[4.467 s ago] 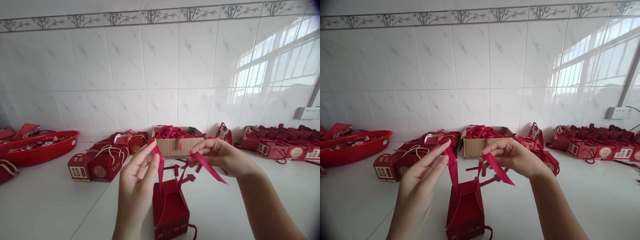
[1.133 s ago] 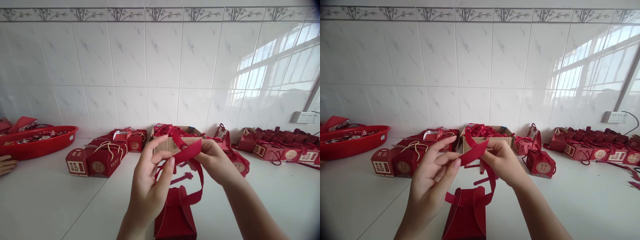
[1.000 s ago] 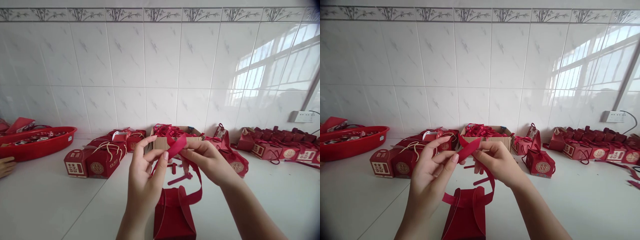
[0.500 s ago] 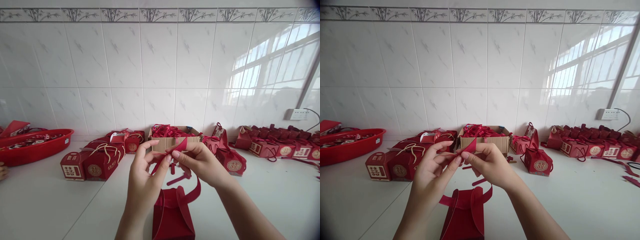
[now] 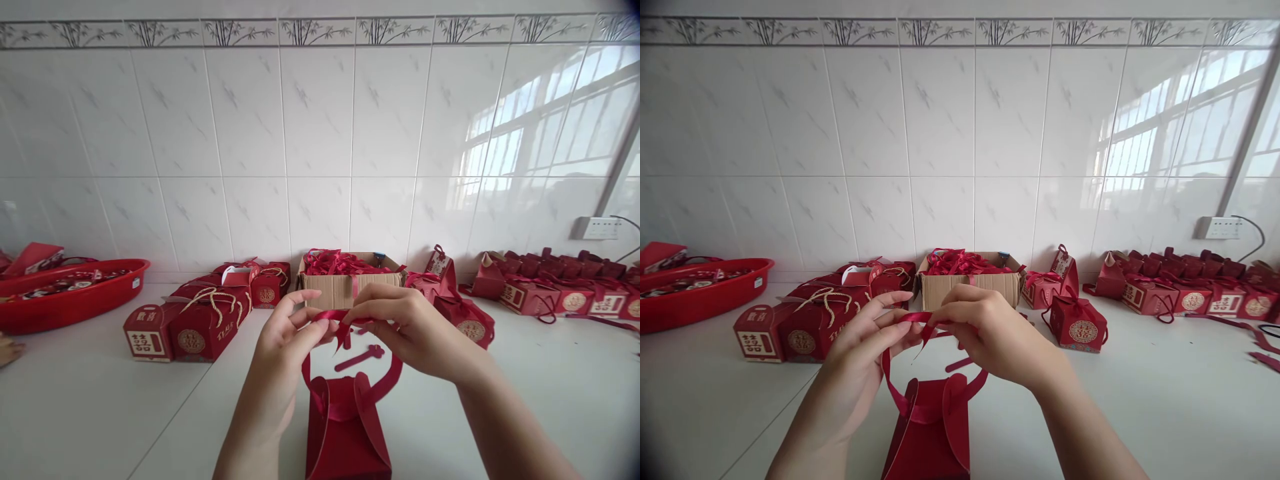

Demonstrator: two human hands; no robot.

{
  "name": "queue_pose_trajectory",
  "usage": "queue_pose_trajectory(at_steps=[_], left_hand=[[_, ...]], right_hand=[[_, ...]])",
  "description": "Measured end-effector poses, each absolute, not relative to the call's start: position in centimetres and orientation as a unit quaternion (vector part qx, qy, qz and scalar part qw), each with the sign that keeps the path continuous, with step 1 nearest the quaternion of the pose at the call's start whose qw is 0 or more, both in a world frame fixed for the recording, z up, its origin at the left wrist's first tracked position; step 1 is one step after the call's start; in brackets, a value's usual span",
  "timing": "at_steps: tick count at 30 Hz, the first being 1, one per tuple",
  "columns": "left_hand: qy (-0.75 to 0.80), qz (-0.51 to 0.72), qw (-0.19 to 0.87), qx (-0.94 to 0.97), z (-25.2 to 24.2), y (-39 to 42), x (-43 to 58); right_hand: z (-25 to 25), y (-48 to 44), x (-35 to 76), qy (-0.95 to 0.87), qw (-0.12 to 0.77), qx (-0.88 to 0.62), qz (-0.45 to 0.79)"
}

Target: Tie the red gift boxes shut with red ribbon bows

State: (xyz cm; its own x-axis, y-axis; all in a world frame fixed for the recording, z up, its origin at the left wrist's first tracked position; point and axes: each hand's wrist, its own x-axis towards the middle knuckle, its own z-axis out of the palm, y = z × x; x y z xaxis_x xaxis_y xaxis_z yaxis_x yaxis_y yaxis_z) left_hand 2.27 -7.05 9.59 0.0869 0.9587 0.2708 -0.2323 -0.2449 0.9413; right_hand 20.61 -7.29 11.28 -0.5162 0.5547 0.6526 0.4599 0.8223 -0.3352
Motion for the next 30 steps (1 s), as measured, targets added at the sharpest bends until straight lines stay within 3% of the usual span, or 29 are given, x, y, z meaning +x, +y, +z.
queue_pose_trajectory(at_steps=[5, 15, 25, 30], left_hand=[[0.340, 0.575, 0.507, 0.544, 9.7, -7.2, 2.5], [0.415, 0.715, 0.242, 0.508, 9.7, -7.2, 2.3], [0.426, 0.734, 0.196, 0.492, 9.4, -6.3, 0.6], [0.426, 0.746, 0.213, 0.466, 9.5, -6.1, -0.7]], right_hand=[[11.1, -7.1, 20.4, -0.865, 0.402, -0.296, 0.052], [12.2, -7.5, 22.2, -0.839, 0.447, -0.303, 0.069], [11.9, -8.0, 24.3, -0.842, 0.253, -0.462, 0.117], [11.3, -7.7, 25.7, -0.813, 0.226, -0.511, 0.164]])
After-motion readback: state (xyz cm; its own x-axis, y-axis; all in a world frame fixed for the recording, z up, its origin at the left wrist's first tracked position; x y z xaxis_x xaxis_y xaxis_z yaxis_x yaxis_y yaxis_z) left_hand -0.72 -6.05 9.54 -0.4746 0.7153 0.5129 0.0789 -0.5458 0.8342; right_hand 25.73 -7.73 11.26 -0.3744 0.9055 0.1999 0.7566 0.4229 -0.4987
